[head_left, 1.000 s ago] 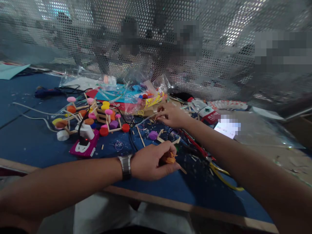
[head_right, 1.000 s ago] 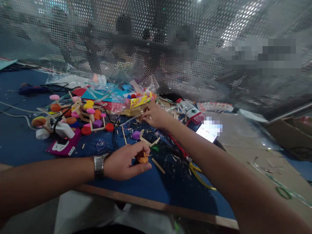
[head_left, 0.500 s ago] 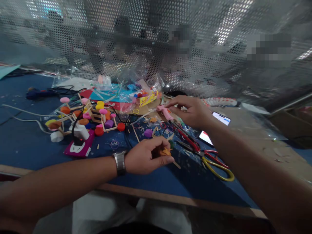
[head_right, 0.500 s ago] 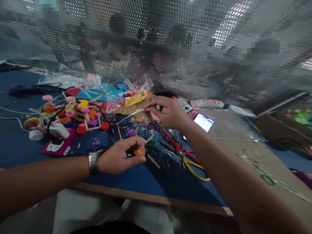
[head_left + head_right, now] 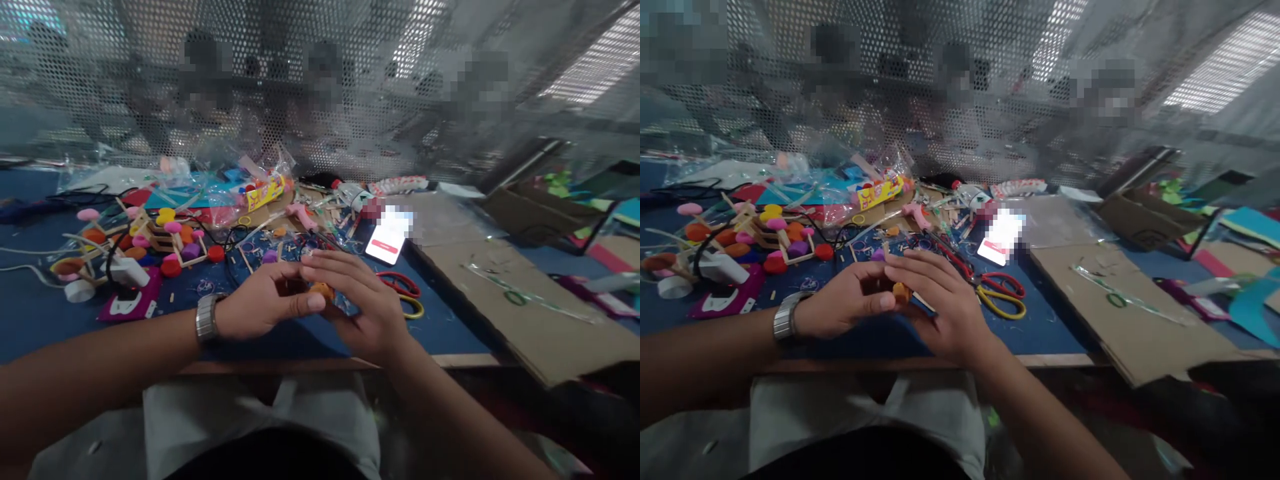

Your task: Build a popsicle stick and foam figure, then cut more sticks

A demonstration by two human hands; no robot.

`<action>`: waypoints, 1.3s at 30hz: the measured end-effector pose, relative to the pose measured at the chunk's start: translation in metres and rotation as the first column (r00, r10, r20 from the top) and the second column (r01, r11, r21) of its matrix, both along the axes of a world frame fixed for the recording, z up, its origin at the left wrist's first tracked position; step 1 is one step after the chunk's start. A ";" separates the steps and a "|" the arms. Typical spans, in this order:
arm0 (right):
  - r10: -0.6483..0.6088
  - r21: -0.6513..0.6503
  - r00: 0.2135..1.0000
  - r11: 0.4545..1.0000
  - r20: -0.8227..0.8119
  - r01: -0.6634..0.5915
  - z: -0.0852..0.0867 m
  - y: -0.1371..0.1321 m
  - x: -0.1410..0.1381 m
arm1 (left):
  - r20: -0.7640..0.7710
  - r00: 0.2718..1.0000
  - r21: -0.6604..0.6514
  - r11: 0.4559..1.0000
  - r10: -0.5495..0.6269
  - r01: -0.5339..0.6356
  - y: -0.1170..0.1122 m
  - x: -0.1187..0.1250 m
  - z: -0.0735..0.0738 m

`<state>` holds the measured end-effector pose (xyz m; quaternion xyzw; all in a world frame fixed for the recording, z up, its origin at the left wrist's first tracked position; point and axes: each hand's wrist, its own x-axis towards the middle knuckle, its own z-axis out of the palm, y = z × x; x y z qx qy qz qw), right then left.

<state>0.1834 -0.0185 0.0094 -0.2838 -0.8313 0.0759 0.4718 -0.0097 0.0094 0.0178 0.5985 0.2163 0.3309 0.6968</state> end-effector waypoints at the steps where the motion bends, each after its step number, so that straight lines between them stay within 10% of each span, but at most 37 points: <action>1: -0.009 -0.024 0.998 1.000 -0.059 0.008 0.000 -0.003 -0.001 | 0.012 1.000 -0.038 0.999 -0.006 0.006 -0.002 0.000 0.002; 7: -0.161 -0.274 0.836 0.962 -0.524 0.014 -0.007 -0.025 -0.007 | 0.169 0.983 -0.177 0.979 -0.066 0.096 -0.015 -0.006 0.012; 12: -0.217 -0.235 0.653 0.970 -0.725 0.061 -0.013 -0.038 -0.015 | 0.192 0.981 -0.177 0.982 -0.031 0.066 -0.030 -0.010 0.011; 19: -0.091 0.123 0.830 0.974 -0.550 0.188 -0.017 -0.043 -0.017 | 0.227 0.974 -0.125 0.991 -0.018 0.047 -0.059 -0.001 0.012; 26: -0.029 0.102 0.962 0.993 -0.272 0.059 -0.010 -0.045 -0.002 | 0.369 0.926 -0.236 0.956 -0.078 0.174 -0.075 0.005 0.010; 33: -0.196 0.135 0.780 0.932 -0.594 0.338 -0.017 -0.049 -0.004 | 0.322 0.947 -0.250 0.963 -0.013 0.098 -0.078 0.004 -0.003; 37: -0.124 0.169 0.919 0.965 -0.374 0.199 -0.014 -0.047 -0.006 | 0.374 0.927 -0.235 0.964 -0.027 0.123 -0.083 0.007 -0.003; 39: -0.172 0.171 0.863 0.944 -0.474 0.282 -0.011 -0.046 -0.006 | 0.373 0.928 -0.258 0.960 -0.008 0.112 -0.085 0.007 -0.004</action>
